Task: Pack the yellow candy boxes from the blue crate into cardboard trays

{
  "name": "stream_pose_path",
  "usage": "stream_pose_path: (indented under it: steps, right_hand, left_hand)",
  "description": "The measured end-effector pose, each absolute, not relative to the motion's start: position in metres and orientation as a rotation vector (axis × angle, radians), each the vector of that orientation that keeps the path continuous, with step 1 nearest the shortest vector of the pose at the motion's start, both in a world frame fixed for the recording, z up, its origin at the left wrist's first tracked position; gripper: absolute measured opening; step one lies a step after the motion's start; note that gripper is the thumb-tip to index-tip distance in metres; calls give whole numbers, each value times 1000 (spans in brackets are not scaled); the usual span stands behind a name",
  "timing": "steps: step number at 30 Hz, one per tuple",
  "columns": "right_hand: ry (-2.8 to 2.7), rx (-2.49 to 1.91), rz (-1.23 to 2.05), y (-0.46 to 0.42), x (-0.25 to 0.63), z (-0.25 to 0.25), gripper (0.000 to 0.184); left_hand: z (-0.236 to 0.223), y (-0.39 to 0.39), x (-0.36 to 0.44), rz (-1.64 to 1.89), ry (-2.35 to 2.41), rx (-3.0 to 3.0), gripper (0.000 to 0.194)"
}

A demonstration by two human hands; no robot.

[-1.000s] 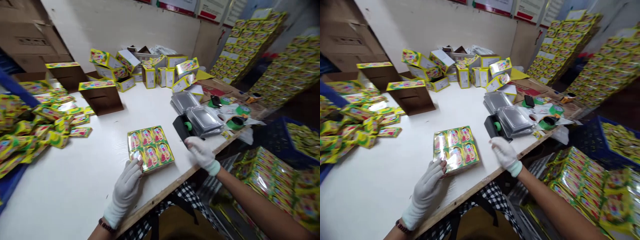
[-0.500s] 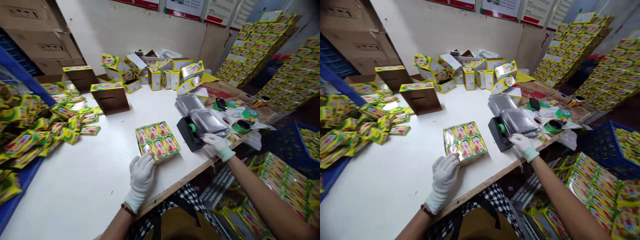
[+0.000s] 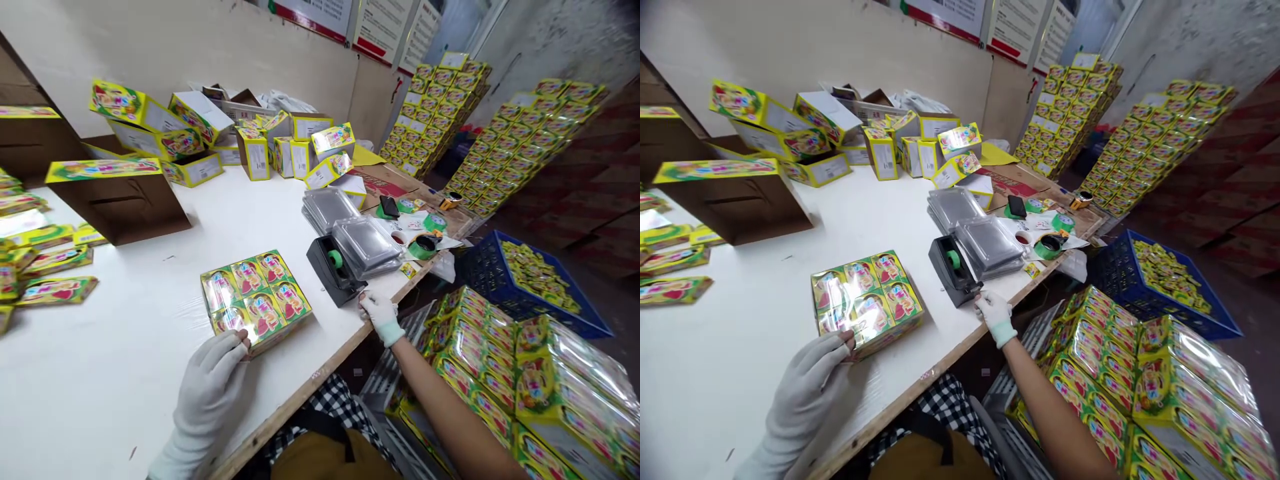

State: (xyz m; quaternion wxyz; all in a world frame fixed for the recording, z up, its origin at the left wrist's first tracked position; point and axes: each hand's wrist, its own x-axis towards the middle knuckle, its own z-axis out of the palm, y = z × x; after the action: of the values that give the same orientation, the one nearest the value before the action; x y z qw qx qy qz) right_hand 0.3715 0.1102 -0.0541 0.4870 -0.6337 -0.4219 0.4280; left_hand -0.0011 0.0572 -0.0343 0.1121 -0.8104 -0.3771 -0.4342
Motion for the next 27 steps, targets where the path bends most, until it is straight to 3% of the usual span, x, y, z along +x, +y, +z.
stream_pose_path:
  steps: [7,14,17,22,27]
  right_hand:
    - [-1051,-1485,1138,88,358,-35,40]
    - [-1075,-1158,1536,49,236,-17,39]
    - [-967,-1129,1626,46,192,-11,40]
    - [-890,-1208,1640,46,171,-9,40]
    - [-883,-1322,1658,49,173,-20,41]
  left_hand:
    - [-30,51,2,-1277,-1171,-2368,23]
    - [-24,41,8,-1266,-1314,-2372,16]
    - [-19,39,8,-1145,-1375,-2352,19]
    - [-1,35,12,-721,-1354,-2399,41]
    - [13,40,16,-534,-1417,-2474,26]
